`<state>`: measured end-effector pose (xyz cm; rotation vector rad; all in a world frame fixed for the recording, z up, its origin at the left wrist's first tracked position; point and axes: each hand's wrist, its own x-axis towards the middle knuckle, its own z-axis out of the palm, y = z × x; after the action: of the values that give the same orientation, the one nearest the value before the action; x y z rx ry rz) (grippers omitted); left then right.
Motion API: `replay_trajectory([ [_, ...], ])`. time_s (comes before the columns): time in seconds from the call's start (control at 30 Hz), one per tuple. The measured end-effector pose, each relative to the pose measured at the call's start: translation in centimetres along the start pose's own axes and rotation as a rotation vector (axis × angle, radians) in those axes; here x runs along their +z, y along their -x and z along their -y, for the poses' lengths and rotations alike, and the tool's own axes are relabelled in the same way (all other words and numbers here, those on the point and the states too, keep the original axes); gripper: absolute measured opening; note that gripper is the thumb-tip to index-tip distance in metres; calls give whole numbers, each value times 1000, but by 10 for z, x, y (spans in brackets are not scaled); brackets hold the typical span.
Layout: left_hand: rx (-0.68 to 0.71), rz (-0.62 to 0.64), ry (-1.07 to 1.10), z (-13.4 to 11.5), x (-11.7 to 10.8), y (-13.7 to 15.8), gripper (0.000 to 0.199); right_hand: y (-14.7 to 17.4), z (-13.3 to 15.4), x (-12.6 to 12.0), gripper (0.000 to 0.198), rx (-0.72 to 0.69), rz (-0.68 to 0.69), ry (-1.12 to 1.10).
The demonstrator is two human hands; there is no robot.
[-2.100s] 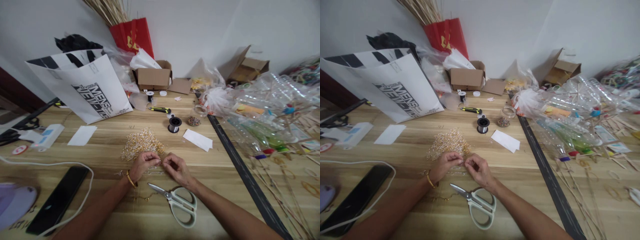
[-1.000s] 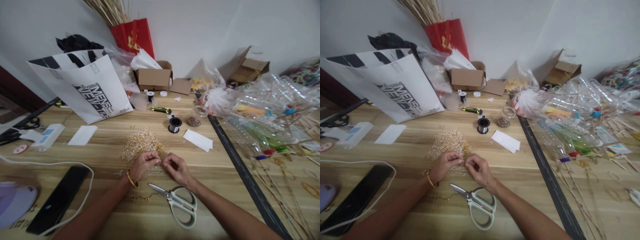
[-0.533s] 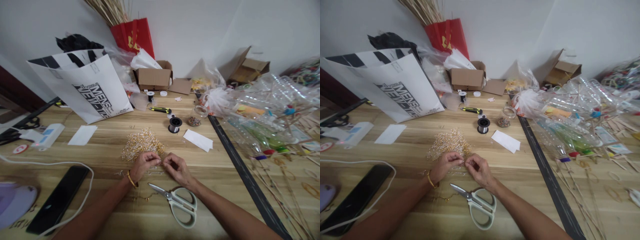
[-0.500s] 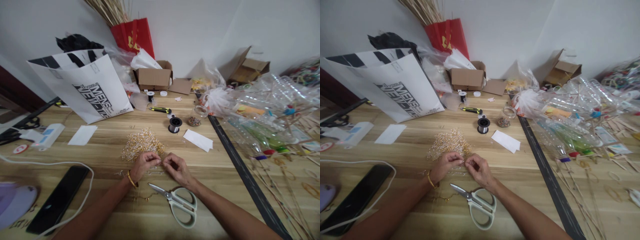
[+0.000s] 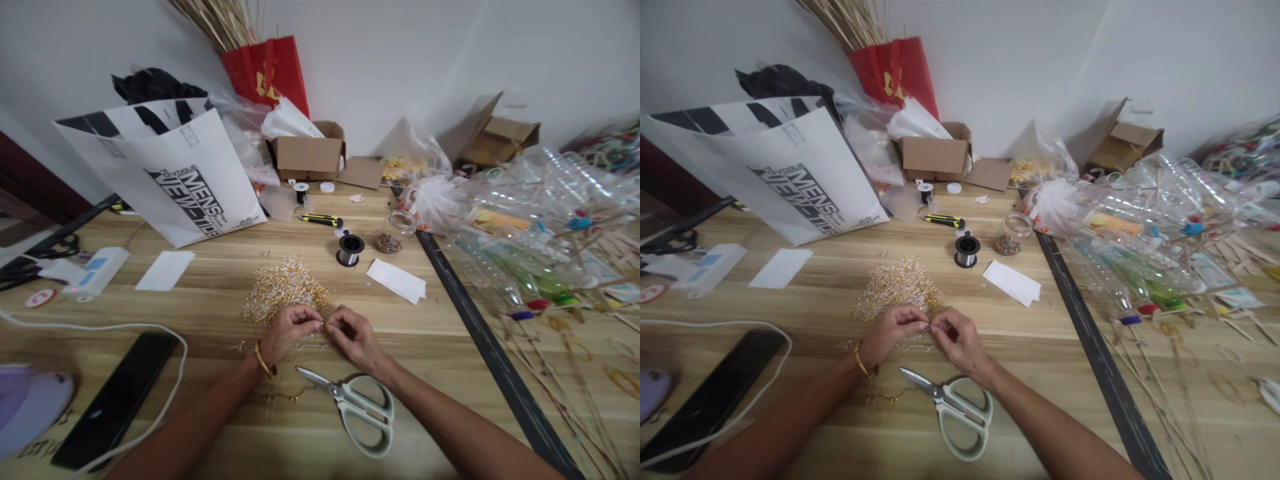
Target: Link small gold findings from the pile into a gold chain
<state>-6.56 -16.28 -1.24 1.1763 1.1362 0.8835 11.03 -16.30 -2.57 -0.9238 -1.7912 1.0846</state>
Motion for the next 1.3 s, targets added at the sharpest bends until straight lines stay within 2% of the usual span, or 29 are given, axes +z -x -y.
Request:
replay_trajectory([
  [0.53, 28, 21, -45, -5, 0, 2, 19, -1, -2, 0, 15, 9, -4, 19],
  [0.87, 76, 52, -99, 1, -3, -1, 22, 0, -5, 2, 16, 64, 17, -25],
  [1.3, 94, 70, -175, 0, -3, -1, 16, -1, -1, 1, 14, 85, 34, -43],
])
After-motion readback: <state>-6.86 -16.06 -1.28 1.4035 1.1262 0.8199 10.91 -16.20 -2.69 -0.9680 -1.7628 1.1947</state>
